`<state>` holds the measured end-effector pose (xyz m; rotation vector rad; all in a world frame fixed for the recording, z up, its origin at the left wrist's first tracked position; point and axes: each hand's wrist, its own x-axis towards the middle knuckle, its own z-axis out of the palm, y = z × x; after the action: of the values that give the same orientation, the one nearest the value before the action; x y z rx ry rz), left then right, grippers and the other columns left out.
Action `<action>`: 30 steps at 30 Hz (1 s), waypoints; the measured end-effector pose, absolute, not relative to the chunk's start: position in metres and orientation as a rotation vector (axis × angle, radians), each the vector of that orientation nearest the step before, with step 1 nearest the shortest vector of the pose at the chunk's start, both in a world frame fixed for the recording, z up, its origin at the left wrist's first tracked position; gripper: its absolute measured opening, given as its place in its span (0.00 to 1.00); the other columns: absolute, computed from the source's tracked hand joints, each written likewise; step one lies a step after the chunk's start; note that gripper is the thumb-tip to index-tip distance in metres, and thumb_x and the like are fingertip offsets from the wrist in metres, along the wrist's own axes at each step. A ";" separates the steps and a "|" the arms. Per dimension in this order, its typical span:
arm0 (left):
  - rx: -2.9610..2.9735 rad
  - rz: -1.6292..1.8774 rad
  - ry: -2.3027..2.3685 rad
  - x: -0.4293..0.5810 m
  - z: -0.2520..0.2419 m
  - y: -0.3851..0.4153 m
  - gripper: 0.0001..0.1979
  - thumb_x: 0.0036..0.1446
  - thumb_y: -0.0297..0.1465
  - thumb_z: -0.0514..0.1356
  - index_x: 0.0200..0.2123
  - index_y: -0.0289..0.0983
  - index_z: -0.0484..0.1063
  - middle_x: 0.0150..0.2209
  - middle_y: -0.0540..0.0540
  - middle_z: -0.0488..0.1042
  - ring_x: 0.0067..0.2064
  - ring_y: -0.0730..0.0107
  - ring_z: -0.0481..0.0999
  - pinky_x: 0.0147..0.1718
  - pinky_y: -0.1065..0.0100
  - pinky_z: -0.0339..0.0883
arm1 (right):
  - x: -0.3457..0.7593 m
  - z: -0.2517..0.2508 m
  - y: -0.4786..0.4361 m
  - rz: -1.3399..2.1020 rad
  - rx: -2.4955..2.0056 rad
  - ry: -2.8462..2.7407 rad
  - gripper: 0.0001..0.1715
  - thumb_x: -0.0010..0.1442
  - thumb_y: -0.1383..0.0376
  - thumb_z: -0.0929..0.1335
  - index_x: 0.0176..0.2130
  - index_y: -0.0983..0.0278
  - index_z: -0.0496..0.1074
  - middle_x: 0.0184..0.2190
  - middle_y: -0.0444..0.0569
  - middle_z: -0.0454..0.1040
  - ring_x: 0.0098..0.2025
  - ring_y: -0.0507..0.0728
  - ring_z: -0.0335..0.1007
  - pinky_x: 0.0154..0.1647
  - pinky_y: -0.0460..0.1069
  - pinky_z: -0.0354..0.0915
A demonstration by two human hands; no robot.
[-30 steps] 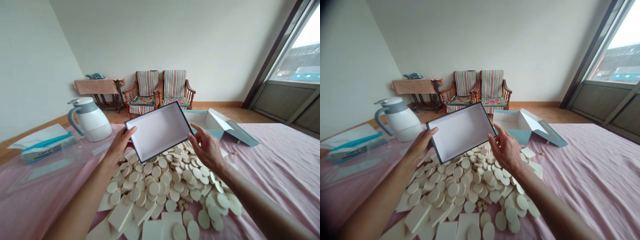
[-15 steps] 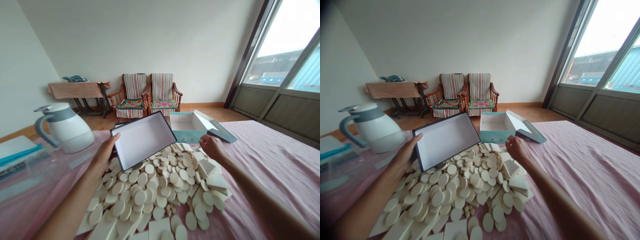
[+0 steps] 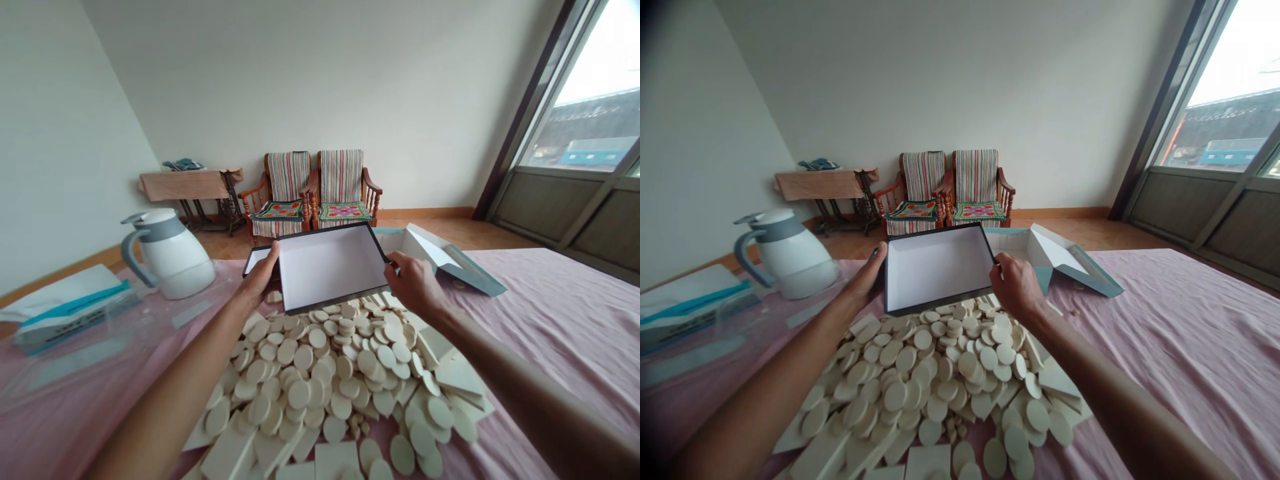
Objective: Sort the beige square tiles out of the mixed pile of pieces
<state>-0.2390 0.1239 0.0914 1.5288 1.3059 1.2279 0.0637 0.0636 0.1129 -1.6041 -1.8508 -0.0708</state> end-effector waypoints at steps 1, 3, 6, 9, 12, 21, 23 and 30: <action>1.688 1.176 1.381 -0.243 0.091 0.130 0.33 0.56 0.56 0.47 0.40 0.33 0.74 0.29 0.42 0.77 0.30 0.63 0.78 0.27 0.66 0.71 | 0.067 0.113 0.071 -0.046 -1.648 -1.841 0.14 0.56 0.65 0.60 0.32 0.66 0.74 0.25 0.49 0.76 0.24 0.53 0.70 0.30 0.46 0.61; 1.981 1.041 1.610 -0.252 0.088 0.143 0.29 0.59 0.52 0.48 0.44 0.33 0.73 0.37 0.40 0.78 0.39 0.60 0.78 0.35 0.63 0.72 | 0.076 0.116 0.085 0.038 -1.724 -1.805 0.13 0.54 0.66 0.61 0.27 0.65 0.73 0.19 0.47 0.73 0.20 0.52 0.68 0.27 0.45 0.60; 2.181 0.916 1.876 -0.260 0.074 0.160 0.20 0.55 0.42 0.59 0.46 0.34 0.72 0.49 0.38 0.74 0.53 0.56 0.72 0.51 0.59 0.66 | 0.084 0.127 0.105 0.116 -1.795 -1.734 0.13 0.54 0.65 0.61 0.26 0.65 0.72 0.15 0.46 0.70 0.18 0.52 0.67 0.25 0.45 0.60; 2.262 0.746 1.956 -0.258 0.055 0.169 0.17 0.50 0.34 0.65 0.43 0.36 0.73 0.50 0.40 0.74 0.55 0.56 0.69 0.55 0.61 0.60 | 0.078 0.140 0.127 0.002 -1.853 -1.716 0.14 0.53 0.66 0.61 0.29 0.67 0.75 0.17 0.49 0.73 0.22 0.55 0.70 0.27 0.46 0.61; 2.297 0.590 2.064 -0.252 0.041 0.174 0.10 0.53 0.31 0.63 0.39 0.35 0.73 0.44 0.40 0.76 0.51 0.57 0.72 0.50 0.62 0.63 | 0.063 0.150 0.148 -0.143 -1.924 -1.776 0.16 0.53 0.66 0.62 0.33 0.70 0.77 0.26 0.57 0.77 0.32 0.59 0.73 0.32 0.48 0.63; 2.291 0.547 2.325 -0.279 0.042 0.183 0.11 0.63 0.32 0.52 0.40 0.33 0.71 0.41 0.37 0.75 0.47 0.57 0.74 0.44 0.64 0.64 | 0.034 0.168 0.188 -0.219 -2.067 -1.824 0.21 0.55 0.69 0.62 0.46 0.75 0.75 0.43 0.70 0.74 0.45 0.69 0.72 0.40 0.54 0.66; 2.272 0.557 2.364 -0.287 0.044 0.184 0.12 0.63 0.32 0.50 0.41 0.33 0.71 0.41 0.36 0.75 0.47 0.56 0.74 0.44 0.64 0.64 | 0.028 0.165 0.194 -0.216 -2.076 -1.866 0.21 0.55 0.70 0.62 0.46 0.74 0.75 0.43 0.70 0.74 0.45 0.68 0.73 0.41 0.54 0.66; 2.261 0.524 2.417 -0.303 0.044 0.185 0.11 0.63 0.33 0.51 0.40 0.35 0.71 0.41 0.39 0.76 0.45 0.59 0.74 0.43 0.65 0.65 | 0.002 0.144 0.212 -0.201 -2.052 -1.993 0.20 0.55 0.71 0.64 0.46 0.75 0.75 0.43 0.70 0.75 0.47 0.66 0.73 0.42 0.52 0.66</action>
<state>-0.3027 0.1855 0.0437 2.2608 2.4171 0.5244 0.0022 0.2118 0.1439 -2.0524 -1.9926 -0.2007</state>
